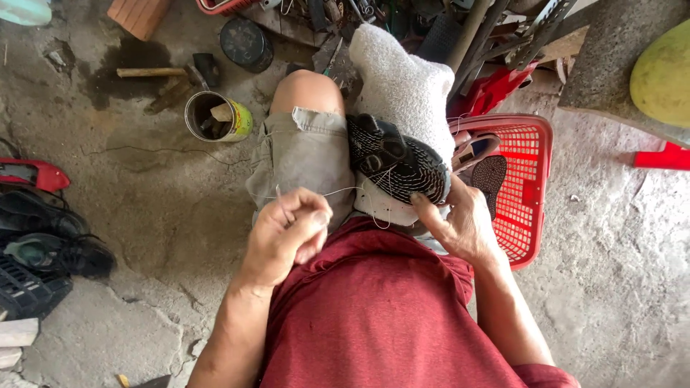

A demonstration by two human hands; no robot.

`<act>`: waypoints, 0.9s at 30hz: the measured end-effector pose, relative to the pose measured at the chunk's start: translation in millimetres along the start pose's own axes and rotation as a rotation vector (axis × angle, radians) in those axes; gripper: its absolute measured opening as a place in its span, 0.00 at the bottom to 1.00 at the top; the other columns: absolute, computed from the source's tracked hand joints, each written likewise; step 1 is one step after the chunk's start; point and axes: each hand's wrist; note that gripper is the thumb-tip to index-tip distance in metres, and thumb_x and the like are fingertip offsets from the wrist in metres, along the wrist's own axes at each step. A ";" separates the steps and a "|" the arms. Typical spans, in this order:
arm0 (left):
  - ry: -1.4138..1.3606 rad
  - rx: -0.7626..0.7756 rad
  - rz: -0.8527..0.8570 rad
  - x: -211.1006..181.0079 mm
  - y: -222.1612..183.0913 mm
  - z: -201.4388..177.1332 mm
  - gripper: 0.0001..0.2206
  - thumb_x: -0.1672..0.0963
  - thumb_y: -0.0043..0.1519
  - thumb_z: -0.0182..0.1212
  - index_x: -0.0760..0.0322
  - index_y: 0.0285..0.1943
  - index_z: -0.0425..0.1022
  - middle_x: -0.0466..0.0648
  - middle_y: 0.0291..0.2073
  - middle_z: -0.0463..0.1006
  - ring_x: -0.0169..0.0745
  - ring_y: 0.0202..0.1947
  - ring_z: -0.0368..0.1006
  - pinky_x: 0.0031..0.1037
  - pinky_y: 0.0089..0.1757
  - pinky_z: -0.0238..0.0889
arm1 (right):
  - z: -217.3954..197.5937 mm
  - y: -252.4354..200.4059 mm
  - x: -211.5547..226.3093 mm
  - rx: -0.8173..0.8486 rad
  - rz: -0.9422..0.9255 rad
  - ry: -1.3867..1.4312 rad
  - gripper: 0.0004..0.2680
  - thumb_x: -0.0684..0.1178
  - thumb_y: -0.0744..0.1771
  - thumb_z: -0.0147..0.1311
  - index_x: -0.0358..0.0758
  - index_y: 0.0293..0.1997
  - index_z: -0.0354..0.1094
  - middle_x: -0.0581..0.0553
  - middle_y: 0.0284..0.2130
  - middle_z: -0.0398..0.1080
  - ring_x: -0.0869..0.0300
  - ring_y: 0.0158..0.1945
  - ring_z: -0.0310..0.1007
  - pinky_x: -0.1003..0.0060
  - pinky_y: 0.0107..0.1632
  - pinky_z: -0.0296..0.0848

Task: Hand-sewing the components of a sandal together using a needle and thread.

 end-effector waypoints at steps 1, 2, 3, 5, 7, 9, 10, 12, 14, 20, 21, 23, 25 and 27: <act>-0.004 -0.004 0.004 -0.8 3.3 7.6 0.05 0.63 0.64 0.55 0.75 0.43 0.75 0.51 0.11 0.72 0.29 0.08 0.62 0.17 0.14 0.57 | 0.4 1.0 -3.9 0.004 -0.003 -0.004 0.10 0.56 0.65 0.60 0.43 0.34 0.69 0.44 0.16 0.75 0.53 0.26 0.81 0.59 0.38 0.78; 0.108 -0.085 -0.018 -2.0 5.8 14.7 0.05 0.62 0.63 0.58 0.74 0.44 0.77 0.51 0.13 0.73 0.27 0.11 0.63 0.16 0.15 0.57 | 1.7 2.1 -7.9 0.009 -0.017 0.041 0.08 0.53 0.65 0.60 0.40 0.34 0.69 0.42 0.18 0.75 0.54 0.27 0.79 0.58 0.36 0.76; 0.218 -0.168 -0.040 -3.4 8.5 22.2 0.06 0.61 0.62 0.62 0.72 0.45 0.79 0.52 0.16 0.75 0.26 0.14 0.64 0.14 0.16 0.57 | 2.7 3.2 -11.8 0.015 -0.030 0.086 0.07 0.49 0.65 0.60 0.37 0.35 0.70 0.40 0.20 0.75 0.55 0.28 0.78 0.58 0.35 0.75; 0.349 -0.161 -0.079 16.7 18.4 26.7 0.07 0.60 0.62 0.63 0.72 0.45 0.80 0.55 0.19 0.78 0.32 0.20 0.70 0.21 0.22 0.65 | 2.1 3.5 1.2 0.027 -0.017 0.109 0.07 0.49 0.66 0.59 0.37 0.35 0.69 0.39 0.20 0.75 0.55 0.27 0.77 0.57 0.35 0.75; 0.479 -0.148 -0.120 24.6 28.5 39.2 0.08 0.58 0.61 0.64 0.71 0.45 0.81 0.58 0.23 0.81 0.38 0.25 0.76 0.27 0.29 0.72 | 2.1 2.3 13.2 0.034 0.000 0.133 0.07 0.49 0.66 0.58 0.36 0.35 0.69 0.38 0.19 0.75 0.54 0.26 0.76 0.56 0.35 0.75; 0.793 -0.059 -0.262 19.8 39.1 58.9 0.13 0.54 0.62 0.63 0.68 0.49 0.81 0.64 0.32 0.83 0.63 0.34 0.82 0.43 0.35 0.75 | 3.5 0.6 24.2 0.019 0.021 0.116 0.07 0.48 0.65 0.60 0.35 0.35 0.70 0.38 0.20 0.76 0.55 0.28 0.78 0.56 0.34 0.75; 0.795 -0.053 -0.263 16.8 40.7 59.8 0.13 0.54 0.62 0.63 0.68 0.49 0.81 0.64 0.32 0.83 0.63 0.34 0.82 0.43 0.35 0.75 | 3.0 0.5 22.9 0.014 0.024 0.118 0.07 0.48 0.65 0.60 0.35 0.35 0.70 0.38 0.20 0.76 0.55 0.28 0.78 0.56 0.34 0.75; 0.890 0.145 -0.341 10.6 45.0 61.9 0.16 0.54 0.65 0.59 0.76 0.53 0.78 0.66 0.24 0.81 0.48 0.19 0.76 0.36 0.28 0.73 | 1.7 0.9 19.8 0.012 0.065 0.197 0.07 0.48 0.67 0.57 0.35 0.36 0.70 0.39 0.21 0.77 0.56 0.28 0.78 0.57 0.36 0.77; 0.881 0.252 -0.335 -4.5 43.6 62.8 0.14 0.53 0.63 0.62 0.71 0.47 0.80 0.63 0.27 0.82 0.56 0.26 0.79 0.41 0.32 0.73 | 1.8 2.2 14.1 0.021 0.118 0.235 0.07 0.48 0.67 0.58 0.35 0.37 0.70 0.40 0.21 0.77 0.57 0.28 0.78 0.60 0.36 0.76; 0.681 0.367 -0.192 -23.8 19.0 53.4 0.06 0.57 0.61 0.64 0.65 0.35 0.80 0.55 0.22 0.78 0.47 0.26 0.73 0.38 0.31 0.68 | -1.0 3.3 24.5 0.068 0.192 0.313 0.07 0.48 0.66 0.58 0.34 0.38 0.70 0.37 0.22 0.77 0.55 0.28 0.77 0.60 0.35 0.78; 0.491 0.336 -0.097 -31.7 13.3 51.7 0.04 0.60 0.62 0.64 0.64 0.34 0.79 0.49 0.20 0.77 0.34 0.25 0.70 0.30 0.30 0.69 | -1.7 3.2 29.1 0.073 0.203 0.332 0.07 0.48 0.66 0.57 0.34 0.38 0.70 0.36 0.22 0.77 0.55 0.28 0.77 0.59 0.35 0.79; 0.484 0.165 -0.019 -46.5 -15.7 29.6 0.03 0.60 0.63 0.63 0.64 0.35 0.78 0.51 0.23 0.78 0.33 0.24 0.70 0.27 0.29 0.67 | -1.5 3.4 10.6 0.078 0.184 0.323 0.07 0.48 0.67 0.58 0.34 0.39 0.70 0.36 0.24 0.77 0.54 0.30 0.78 0.58 0.36 0.79; 0.477 -0.012 0.065 -64.0 -41.0 4.7 0.03 0.60 0.63 0.61 0.64 0.37 0.77 0.52 0.26 0.78 0.32 0.23 0.70 0.24 0.27 0.66 | -1.5 3.9 12.0 0.087 0.158 0.312 0.07 0.48 0.67 0.58 0.34 0.40 0.70 0.36 0.26 0.77 0.54 0.31 0.80 0.57 0.37 0.79; 0.444 -0.532 0.313 -82.3 -63.9 -21.1 0.02 0.60 0.66 0.57 0.64 0.42 0.74 0.55 0.35 0.79 0.30 0.19 0.69 0.15 0.22 0.61 | -2.2 4.2 31.9 0.122 0.201 -0.010 0.11 0.58 0.65 0.54 0.42 0.38 0.68 0.52 0.23 0.72 0.65 0.23 0.68 0.67 0.28 0.67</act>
Point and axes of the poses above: each hand's wrist, its own y-axis towards the middle knuckle, its own z-axis out of the palm, x = y × z
